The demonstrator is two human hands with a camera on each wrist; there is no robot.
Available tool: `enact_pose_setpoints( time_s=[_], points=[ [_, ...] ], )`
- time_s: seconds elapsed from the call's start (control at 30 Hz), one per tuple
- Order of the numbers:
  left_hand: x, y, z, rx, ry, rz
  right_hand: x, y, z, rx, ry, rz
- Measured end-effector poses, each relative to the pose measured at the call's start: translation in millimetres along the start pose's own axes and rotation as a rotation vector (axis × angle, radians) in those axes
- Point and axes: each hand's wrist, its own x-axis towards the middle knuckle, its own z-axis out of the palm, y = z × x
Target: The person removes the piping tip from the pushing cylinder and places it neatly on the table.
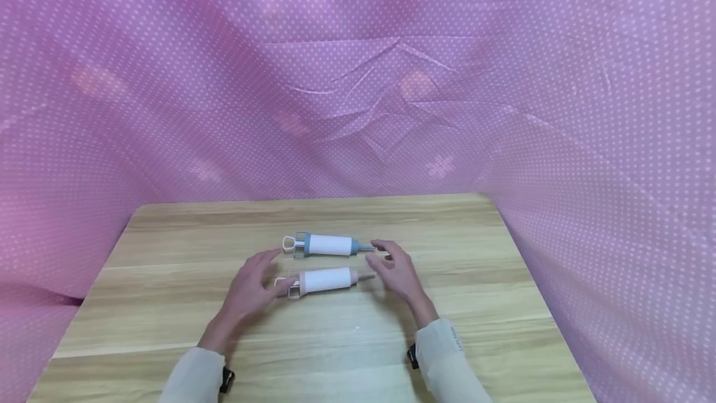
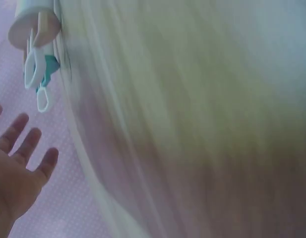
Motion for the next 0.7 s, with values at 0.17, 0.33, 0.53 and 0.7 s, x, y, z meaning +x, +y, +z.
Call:
enact_pose_setpoints(
  time_s=[0.17, 0.33, 0.53, 0.7],
  points=[
    [2.9, 7.7, 11.0, -0.022, -0.021, 0.004, 0.3, 5.3, 10.0, 0.041, -0.039, 0.011],
    [8.3, 11.5, 18.4, 0.004, -0.054, 0.034, 2.0, 4.8, 15.2, 0.042, -0.078, 0.059],
    [17.4, 11.2, 16.9, -0.018, -0.055, 0.076, 6.6, -22.7, 16.5, 0.114, -0.185, 0.102],
    [14.9, 10.7, 24.5, -0.073, -0.062, 0.062, 5.0, -3.2, 24.8, 0.126, -0.216, 0.122]
  ],
)
